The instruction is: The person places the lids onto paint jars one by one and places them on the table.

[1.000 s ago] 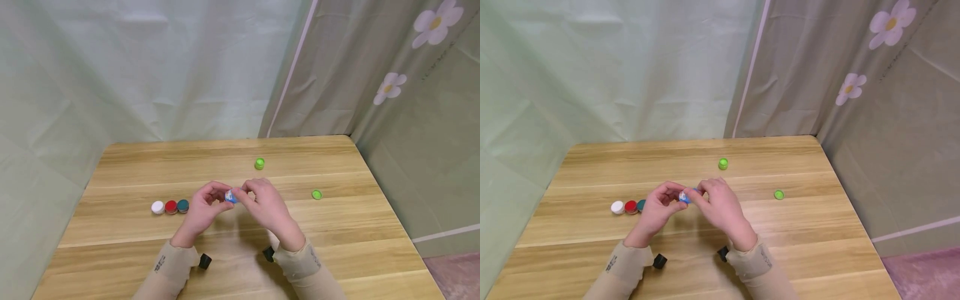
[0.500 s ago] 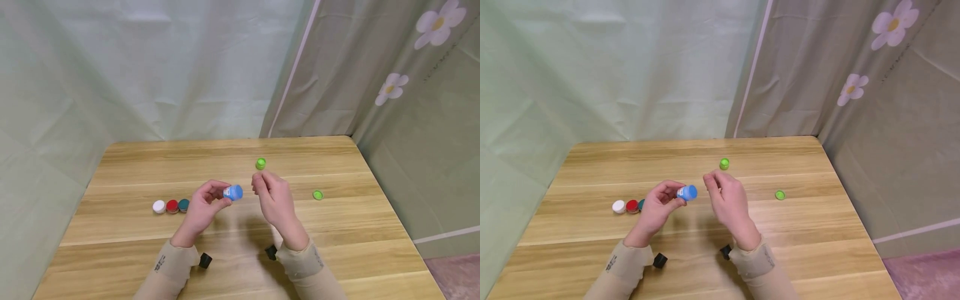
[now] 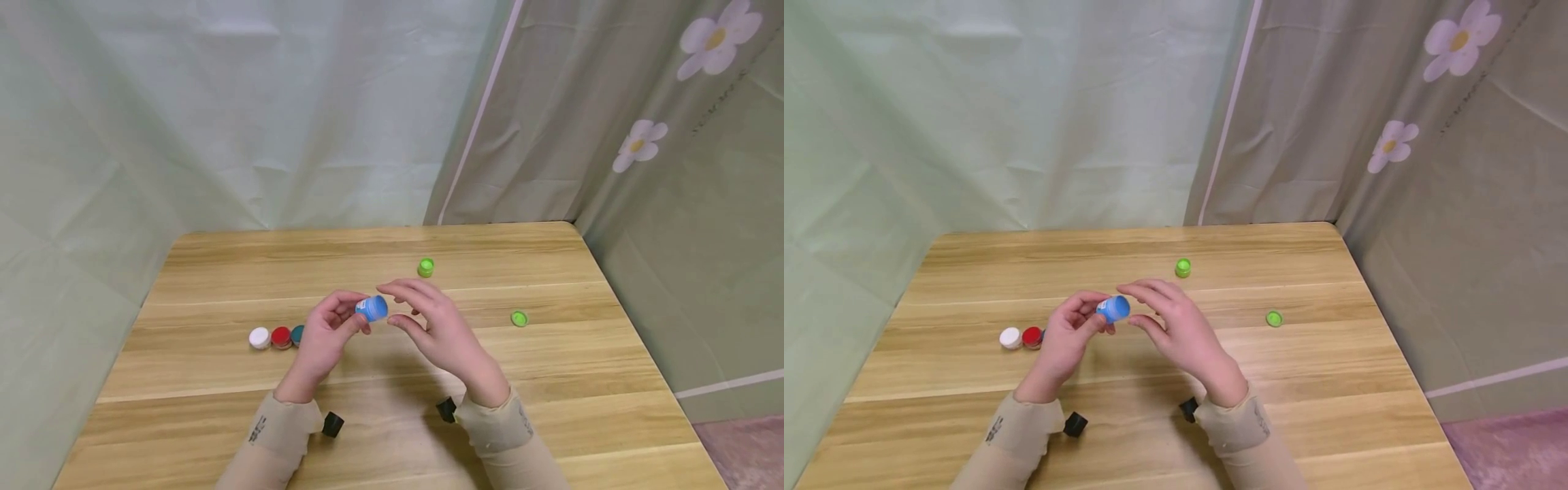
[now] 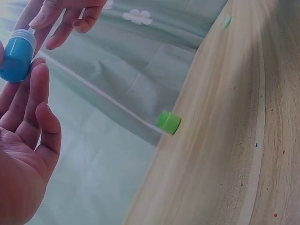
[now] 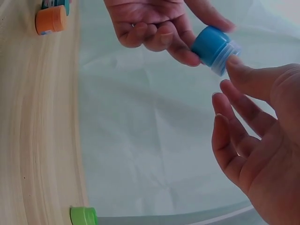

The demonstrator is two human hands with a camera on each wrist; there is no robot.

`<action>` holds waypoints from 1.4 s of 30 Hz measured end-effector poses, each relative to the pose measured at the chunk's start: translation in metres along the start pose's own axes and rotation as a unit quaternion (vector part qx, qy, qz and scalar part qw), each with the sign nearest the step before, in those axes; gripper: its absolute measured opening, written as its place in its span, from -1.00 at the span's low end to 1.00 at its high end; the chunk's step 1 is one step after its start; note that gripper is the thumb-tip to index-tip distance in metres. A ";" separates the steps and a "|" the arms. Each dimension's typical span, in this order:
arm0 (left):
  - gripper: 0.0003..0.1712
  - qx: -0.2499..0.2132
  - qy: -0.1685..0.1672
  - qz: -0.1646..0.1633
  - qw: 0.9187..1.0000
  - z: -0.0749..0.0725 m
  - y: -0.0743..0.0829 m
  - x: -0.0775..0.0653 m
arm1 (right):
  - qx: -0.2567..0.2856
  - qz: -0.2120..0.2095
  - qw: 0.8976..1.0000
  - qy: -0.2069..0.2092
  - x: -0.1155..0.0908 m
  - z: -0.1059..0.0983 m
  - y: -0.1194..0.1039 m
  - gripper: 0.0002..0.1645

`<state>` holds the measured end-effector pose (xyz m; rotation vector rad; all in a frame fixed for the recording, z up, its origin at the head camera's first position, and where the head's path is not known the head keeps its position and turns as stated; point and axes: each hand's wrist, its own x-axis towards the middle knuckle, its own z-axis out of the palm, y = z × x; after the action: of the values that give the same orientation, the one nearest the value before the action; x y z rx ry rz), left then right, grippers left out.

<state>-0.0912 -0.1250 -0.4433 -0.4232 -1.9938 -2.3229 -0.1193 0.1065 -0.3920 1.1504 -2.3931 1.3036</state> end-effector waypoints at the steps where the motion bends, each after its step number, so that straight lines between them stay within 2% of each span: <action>1: -0.77 -0.002 -0.002 -0.001 1.000 0.000 0.000 0.000 | 0.000 -0.002 1.000 0.000 0.000 0.001 0.000 -0.44; 12: -0.73 0.002 -0.006 -0.014 1.000 -0.001 -0.001 -0.003 | -0.001 -0.016 1.000 0.011 0.000 0.005 0.001 -0.56; 17: -0.69 0.011 -0.001 -0.017 1.000 0.000 -0.001 -0.002 | -0.017 0.002 1.000 0.003 -0.001 0.004 0.001 -0.58; 23: -0.63 0.044 0.011 -0.019 0.999 -0.001 -0.001 -0.002 | -0.045 0.038 0.998 -0.012 -0.002 0.005 0.000 -0.66; 29: -0.61 0.065 0.004 0.007 0.998 -0.001 -0.003 -0.002 | -0.055 0.091 0.994 -0.040 -0.003 0.008 -0.002 -0.70; 35: -0.59 0.068 -0.020 0.051 0.996 0.002 -0.003 -0.001 | -0.075 0.106 0.990 -0.051 -0.002 0.013 -0.002 -0.63; 38: -0.59 0.070 -0.025 0.057 0.996 0.003 -0.003 0.000 | -0.088 0.109 0.989 -0.049 -0.001 0.015 -0.001 -0.57; 42: -0.60 0.077 -0.023 0.046 0.996 0.004 -0.003 0.000 | -0.099 0.122 0.987 -0.044 -0.002 0.016 0.000 -0.53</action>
<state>-0.0910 -0.1204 -0.4455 -0.5518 -2.1065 -2.1066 -0.1152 0.0947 -0.4030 0.9010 -2.7254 1.0652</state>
